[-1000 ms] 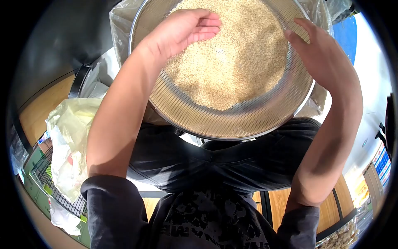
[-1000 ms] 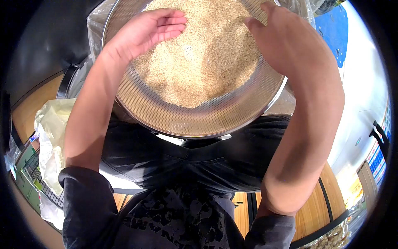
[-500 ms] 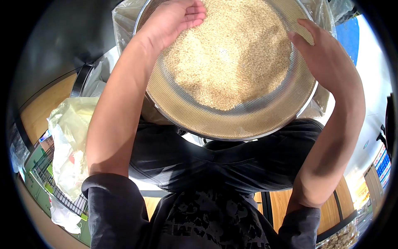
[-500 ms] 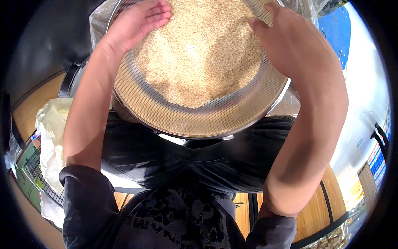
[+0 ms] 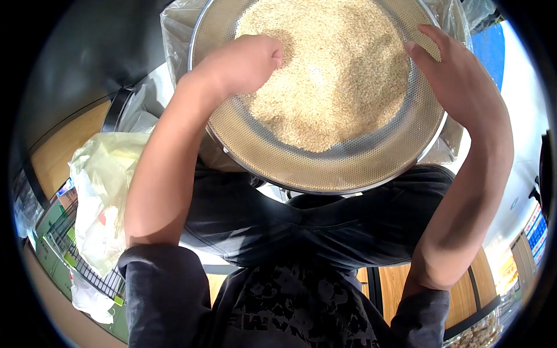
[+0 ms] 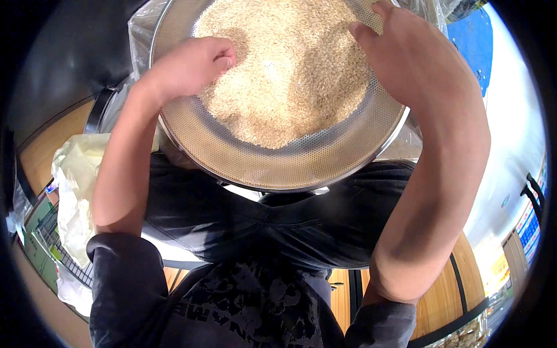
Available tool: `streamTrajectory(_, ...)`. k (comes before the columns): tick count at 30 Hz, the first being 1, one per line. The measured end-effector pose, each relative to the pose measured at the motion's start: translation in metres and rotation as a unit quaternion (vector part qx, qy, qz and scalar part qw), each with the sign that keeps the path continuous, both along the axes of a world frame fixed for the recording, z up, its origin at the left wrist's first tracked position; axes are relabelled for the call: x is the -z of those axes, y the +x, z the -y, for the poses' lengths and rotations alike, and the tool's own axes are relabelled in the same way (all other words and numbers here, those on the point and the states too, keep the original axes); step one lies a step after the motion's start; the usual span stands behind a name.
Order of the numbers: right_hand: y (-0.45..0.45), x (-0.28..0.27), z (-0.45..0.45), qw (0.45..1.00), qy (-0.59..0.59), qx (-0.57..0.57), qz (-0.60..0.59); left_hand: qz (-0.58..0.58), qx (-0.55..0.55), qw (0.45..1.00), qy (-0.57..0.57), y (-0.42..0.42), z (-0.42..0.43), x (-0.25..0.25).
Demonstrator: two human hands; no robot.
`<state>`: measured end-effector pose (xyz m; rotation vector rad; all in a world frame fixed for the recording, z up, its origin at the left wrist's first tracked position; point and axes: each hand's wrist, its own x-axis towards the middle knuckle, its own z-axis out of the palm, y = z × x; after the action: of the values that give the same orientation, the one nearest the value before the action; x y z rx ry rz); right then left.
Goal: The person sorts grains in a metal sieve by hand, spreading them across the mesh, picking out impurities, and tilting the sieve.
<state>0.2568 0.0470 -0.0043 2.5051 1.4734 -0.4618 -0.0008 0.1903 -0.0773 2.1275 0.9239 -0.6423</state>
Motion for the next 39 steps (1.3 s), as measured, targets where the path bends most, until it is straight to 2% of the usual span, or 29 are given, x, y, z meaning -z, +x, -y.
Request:
streamTrajectory(2,-0.003,-0.002,-0.002,1.000,0.001,-0.001,0.003,-0.010,0.018,0.999,0.042,-0.002,0.016,-0.015)
streamTrajectory(4,-0.005,-0.002,-0.004,0.999,-0.018,0.033,-0.010,0.036,0.071,0.987,0.139,-0.006,0.039,-0.031)
streamTrajectory(7,-0.004,-0.006,-0.006,1.000,-0.007,0.020,-0.021,0.069,0.093,0.975,0.190,-0.009,0.078,-0.042)
streamTrajectory(8,-0.003,-0.007,-0.007,1.000,-0.009,0.017,-0.020,0.036,0.094,0.982,0.159,-0.007,0.085,-0.049)
streamTrajectory(12,0.000,-0.005,-0.009,0.998,-0.017,0.023,-0.053,0.033,0.121,0.980,0.156,-0.020,0.100,-0.046)
streamTrajectory(14,-0.001,-0.001,-0.007,0.999,-0.017,0.025,-0.043,-0.022,0.143,0.974,0.175,-0.019,0.101,-0.056)
streamTrajectory(16,-0.003,0.003,-0.005,0.998,0.063,-0.008,-0.026,-0.055,0.131,0.980,0.139,-0.017,0.101,-0.077)
streamTrajectory(17,-0.005,0.001,-0.006,0.998,0.062,-0.013,-0.024,-0.091,0.121,0.983,0.103,-0.018,0.103,-0.084)
streamTrajectory(19,-0.009,-0.005,-0.011,0.999,0.019,0.033,-0.027,-0.109,0.117,0.981,0.109,-0.023,0.108,-0.089)
streamTrajectory(21,-0.010,-0.008,-0.017,0.998,-0.006,0.046,-0.035,-0.125,0.178,0.970,0.111,-0.027,0.110,-0.093)
streamTrajectory(23,-0.010,-0.008,-0.020,0.997,-0.030,0.057,-0.043,-0.109,0.156,0.976,0.104,-0.033,0.112,-0.090)
streamTrajectory(25,-0.015,0.006,-0.015,0.998,0.045,0.022,0.037,-0.060,0.138,0.985,0.088,-0.039,0.113,-0.087)
streamTrajectory(26,-0.024,0.014,-0.013,0.987,0.101,-0.043,0.116,-0.059,0.134,0.986,0.085,-0.041,0.116,-0.083)
streamTrajectory(27,-0.033,0.016,-0.015,0.987,0.099,-0.046,0.118,-0.053,0.128,0.986,0.093,-0.044,0.119,-0.079)
streamTrajectory(29,-0.052,0.020,-0.023,0.963,0.191,-0.186,0.038,-0.043,0.121,0.986,0.104,-0.044,0.120,-0.078)
streamTrajectory(30,-0.064,0.025,-0.025,0.963,0.190,-0.187,0.041,-0.045,0.119,0.987,0.099,-0.043,0.120,-0.081)
streamTrajectory(32,-0.086,0.039,-0.023,0.960,0.180,-0.192,-0.093,-0.042,0.118,0.988,0.091,-0.040,0.119,-0.086)
streamTrajectory(35,-0.102,0.064,-0.024,0.963,0.189,-0.125,-0.143,-0.048,0.122,0.988,0.077,-0.037,0.117,-0.089)
streamTrajectory(39,-0.111,0.079,-0.026,0.959,0.217,-0.103,-0.153,-0.079,0.127,0.985,0.085,-0.036,0.120,-0.089)
